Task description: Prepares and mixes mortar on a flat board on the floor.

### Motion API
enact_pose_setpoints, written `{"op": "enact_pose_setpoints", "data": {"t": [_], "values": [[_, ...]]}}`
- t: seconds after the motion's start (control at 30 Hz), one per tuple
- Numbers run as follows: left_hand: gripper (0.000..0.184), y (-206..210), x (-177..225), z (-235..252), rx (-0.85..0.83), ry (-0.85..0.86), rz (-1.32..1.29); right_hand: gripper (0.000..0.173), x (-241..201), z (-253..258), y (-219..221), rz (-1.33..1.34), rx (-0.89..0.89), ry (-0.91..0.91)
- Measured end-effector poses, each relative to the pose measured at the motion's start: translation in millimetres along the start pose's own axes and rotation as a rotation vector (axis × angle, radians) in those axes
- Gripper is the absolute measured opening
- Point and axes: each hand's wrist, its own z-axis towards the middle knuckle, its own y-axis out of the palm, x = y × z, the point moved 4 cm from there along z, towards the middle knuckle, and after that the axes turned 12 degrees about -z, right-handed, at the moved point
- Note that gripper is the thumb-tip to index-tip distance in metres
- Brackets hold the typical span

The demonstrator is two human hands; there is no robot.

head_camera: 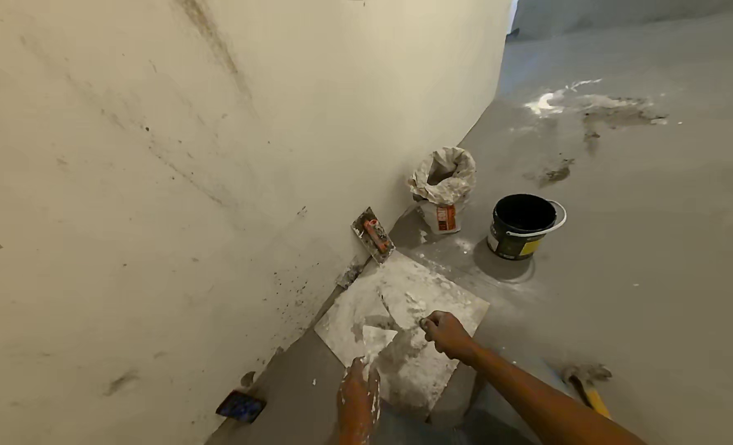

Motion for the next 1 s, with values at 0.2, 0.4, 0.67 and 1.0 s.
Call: {"op": "enact_pose_setpoints", "data": {"t": [0.2, 0.4, 0.67, 1.0], "values": [[0.045, 30.6, 20.8, -18.6, 0.070, 0.015, -0.172, 0.033, -20.8, -40.0, 5.2, 0.232, -0.036, 0.034], [0.051, 20.7, 30.2, 17.5, 0.101, 0.010, -0.076, 0.032, -24.9, -69.2, -5.6, 0.047, -0.062, -0.023], [0.045, -25.6, 6.7, 23.2, 0.062, 0.189, -0.093, 0.034, -14.1, -58.0, -44.0, 0.145, -0.182, 0.058], [0.036, -11.5, -2.9, -1.5, -0.003, 0.401, -0.105, 0.030, -53.7, -64.8, -61.7, -0.103, -0.308, -0.069]]}}
